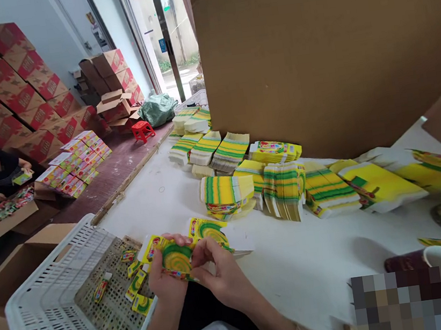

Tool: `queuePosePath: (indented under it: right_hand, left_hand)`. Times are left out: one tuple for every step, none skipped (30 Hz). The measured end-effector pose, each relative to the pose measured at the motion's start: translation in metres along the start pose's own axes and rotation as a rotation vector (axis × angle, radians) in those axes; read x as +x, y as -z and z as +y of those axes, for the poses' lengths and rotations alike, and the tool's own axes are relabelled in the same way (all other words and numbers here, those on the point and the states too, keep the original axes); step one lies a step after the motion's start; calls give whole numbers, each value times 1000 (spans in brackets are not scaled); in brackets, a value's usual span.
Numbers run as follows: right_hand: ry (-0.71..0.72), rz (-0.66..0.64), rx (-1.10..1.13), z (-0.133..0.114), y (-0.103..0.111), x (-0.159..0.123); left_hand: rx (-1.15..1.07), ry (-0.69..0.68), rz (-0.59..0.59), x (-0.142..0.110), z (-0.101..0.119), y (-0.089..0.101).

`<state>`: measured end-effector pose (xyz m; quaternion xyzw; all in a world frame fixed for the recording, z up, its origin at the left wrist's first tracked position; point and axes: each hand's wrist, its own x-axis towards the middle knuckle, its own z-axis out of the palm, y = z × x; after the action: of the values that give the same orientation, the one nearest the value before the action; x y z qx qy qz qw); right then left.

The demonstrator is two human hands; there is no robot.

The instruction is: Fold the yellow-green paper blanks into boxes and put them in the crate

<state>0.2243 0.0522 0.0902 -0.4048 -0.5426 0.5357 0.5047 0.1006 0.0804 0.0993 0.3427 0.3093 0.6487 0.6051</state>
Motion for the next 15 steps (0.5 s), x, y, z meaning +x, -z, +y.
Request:
queuePosePath:
  right_hand:
    - [-8,-34,117,1,-2,-1]
    - [-18,-59,218,2,-5,-2]
    - [-31,-69,284,3,-6,-2]
    - [-48,-65,310,4,-8,-2]
    - [-69,-54,302,5,-9,-2]
    - [-90,-46,278,5,-9,-2]
    - [-105,-44,262,6,-9,-2]
    - [-116,-49,267,7,-9,-1]
    - [-120,-55,290,9,-9,-1]
    - [-116,-56,318,10,-9,-1]
    - [-104,-50,342,12,-8,0]
    - [-88,-39,351,13,-8,0]
    - [-71,-28,343,15,-8,0]
    - [-59,-21,327,15,-7,0]
    - [-50,-18,310,15,-7,0]
  left_hand:
    - [-4,-61,24,2,3,-2]
    - [1,-115,44,4,6,-4]
    - [10,-155,57,5,8,-5]
    - [17,-183,63,5,9,-5]
    - [18,-193,61,5,9,-5]
    - [13,-184,48,4,8,-4]
    - [5,-158,31,3,7,-3]
    - [-4,-125,21,2,6,-1]
    - [-6,-87,18,1,4,1]
    - [5,-55,21,0,2,4]
    - [30,-39,31,-1,0,6]
    - [65,-34,39,-2,-2,8]
    - [106,-35,40,-3,-4,10]
    - [145,-37,31,-4,-6,11]
    - [179,-35,15,-4,-9,12]
